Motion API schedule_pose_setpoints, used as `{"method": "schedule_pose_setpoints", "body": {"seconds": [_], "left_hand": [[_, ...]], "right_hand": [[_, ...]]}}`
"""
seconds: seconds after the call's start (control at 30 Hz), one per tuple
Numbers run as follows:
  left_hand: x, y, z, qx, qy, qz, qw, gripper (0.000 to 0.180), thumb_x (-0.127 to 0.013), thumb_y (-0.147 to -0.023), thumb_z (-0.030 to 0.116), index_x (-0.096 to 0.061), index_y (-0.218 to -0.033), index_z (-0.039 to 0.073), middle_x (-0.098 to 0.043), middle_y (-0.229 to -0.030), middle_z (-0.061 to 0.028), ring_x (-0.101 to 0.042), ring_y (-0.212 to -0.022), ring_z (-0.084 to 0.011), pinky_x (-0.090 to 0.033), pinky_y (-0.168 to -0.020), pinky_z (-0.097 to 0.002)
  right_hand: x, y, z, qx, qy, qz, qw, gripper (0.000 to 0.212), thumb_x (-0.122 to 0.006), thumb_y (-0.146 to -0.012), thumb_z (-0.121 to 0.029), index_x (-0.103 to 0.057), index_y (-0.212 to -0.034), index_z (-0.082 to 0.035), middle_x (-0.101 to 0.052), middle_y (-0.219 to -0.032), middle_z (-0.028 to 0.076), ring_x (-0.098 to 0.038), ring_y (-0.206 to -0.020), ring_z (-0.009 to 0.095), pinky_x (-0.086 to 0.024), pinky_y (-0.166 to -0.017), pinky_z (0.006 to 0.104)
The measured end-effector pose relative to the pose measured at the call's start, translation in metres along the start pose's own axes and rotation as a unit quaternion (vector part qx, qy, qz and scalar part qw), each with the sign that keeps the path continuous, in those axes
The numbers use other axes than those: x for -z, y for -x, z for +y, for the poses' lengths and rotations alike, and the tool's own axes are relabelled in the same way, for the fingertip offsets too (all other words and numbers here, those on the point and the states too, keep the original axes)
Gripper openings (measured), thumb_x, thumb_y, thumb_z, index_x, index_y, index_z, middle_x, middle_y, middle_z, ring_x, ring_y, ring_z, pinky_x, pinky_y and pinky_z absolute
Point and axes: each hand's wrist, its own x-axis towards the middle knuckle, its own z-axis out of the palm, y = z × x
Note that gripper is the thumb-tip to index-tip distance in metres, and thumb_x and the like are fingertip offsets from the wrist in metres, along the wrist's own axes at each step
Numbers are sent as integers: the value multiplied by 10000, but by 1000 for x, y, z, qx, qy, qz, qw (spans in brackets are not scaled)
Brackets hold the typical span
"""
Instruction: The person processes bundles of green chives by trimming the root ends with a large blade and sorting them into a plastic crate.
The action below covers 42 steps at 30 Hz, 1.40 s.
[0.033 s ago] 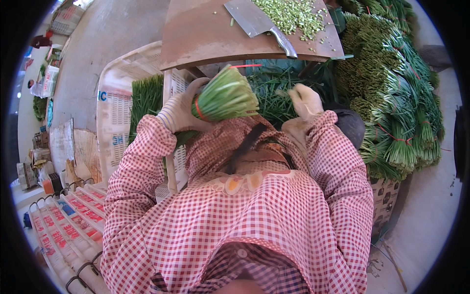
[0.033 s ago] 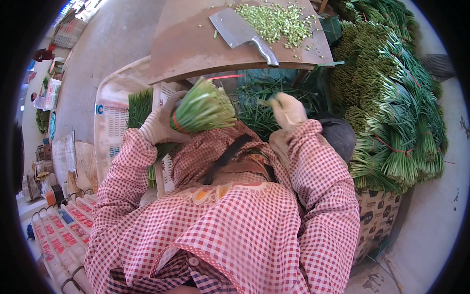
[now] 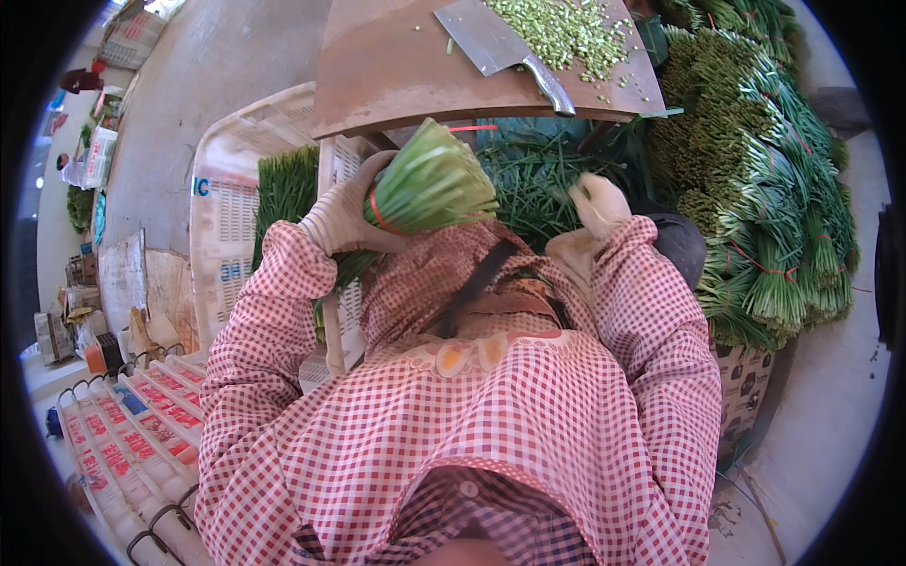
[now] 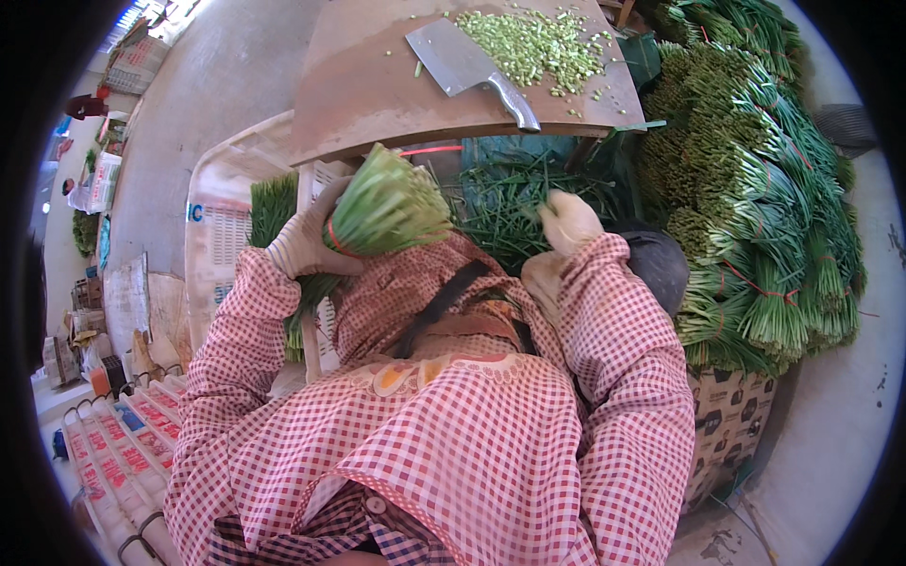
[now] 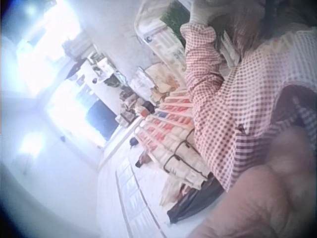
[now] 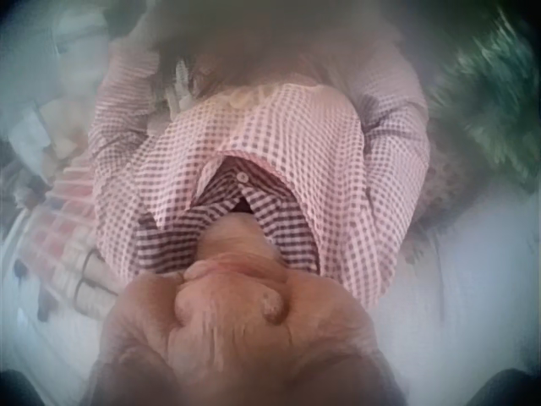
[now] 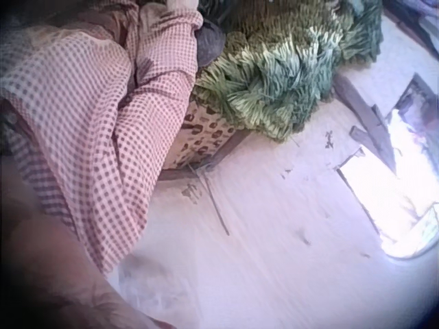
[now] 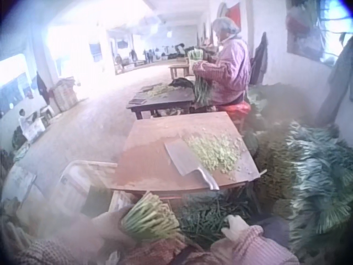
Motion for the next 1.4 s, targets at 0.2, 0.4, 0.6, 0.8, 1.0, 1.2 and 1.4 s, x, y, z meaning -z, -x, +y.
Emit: {"method": "schedule_pose_setpoints", "body": {"seconds": [0.2,0.4,0.6,0.8,1.0,1.2,1.4], "left_hand": [[43,22,-23,86,370,-205,902,939,-892,-558,108,-478,-1396,17,-575,-1346,-116,-514,-1258,-222,-379,-1089,-363],[-18,18,-40,107,483,-240,835,1123,-921,-527,140,-346,-1485,29,-480,-1446,-124,-439,-1329,-235,-291,-1144,-354],[-16,17,20,110,135,-142,975,1174,-936,-573,193,-233,-1502,37,-469,-1403,-149,-416,-1332,-229,-289,-1144,-365],[-51,17,73,17,-36,-9,999,1221,-932,-550,175,-178,-1495,5,-488,-1390,-174,-442,-1314,-256,-340,-1117,-342],[-59,3,27,19,15,-31,999,1187,-909,-570,214,-172,-1487,56,-491,-1400,-102,-440,-1309,-200,-345,-1117,-318],[-76,-5,48,-6,-12,-45,999,1017,-836,-673,320,-256,-1469,70,-495,-1407,-87,-412,-1334,-212,-288,-1159,-372],[-81,-3,42,-9,-76,-51,996,926,-807,-716,342,-320,-1456,74,-471,-1440,-88,-420,-1331,-228,-287,-1155,-411]], "right_hand": [[11,10,-70,76,-261,-166,948,682,-646,-883,-397,-409,-1438,-79,-445,-1405,229,-454,-1287,329,-378,-1071,445],[-26,26,-149,23,-800,-209,562,737,-409,-950,-652,-453,-1402,-71,-517,-1357,159,-542,-1174,283,-426,-1023,460],[-28,38,-149,-37,-847,-182,498,600,-435,-992,-526,-501,-1368,-63,-579,-1301,133,-579,-1152,275,-448,-1027,440],[-22,46,-156,12,-805,-152,573,538,-422,-1018,-466,-519,-1356,-59,-569,-1316,118,-551,-1196,230,-405,-1063,386],[4,26,-121,202,-457,47,865,373,-557,-994,-299,-587,-1248,-28,-556,-1243,105,-546,-1131,202,-415,-1011,333],[30,28,-144,283,-130,17,950,339,-748,-780,-261,-706,-1030,-37,-614,-989,166,-594,-977,314,-475,-868,369],[26,27,-155,273,-118,-27,954,220,-724,-818,-193,-674,-952,-25,-593,-920,154,-577,-903,324,-463,-832,388]]}}
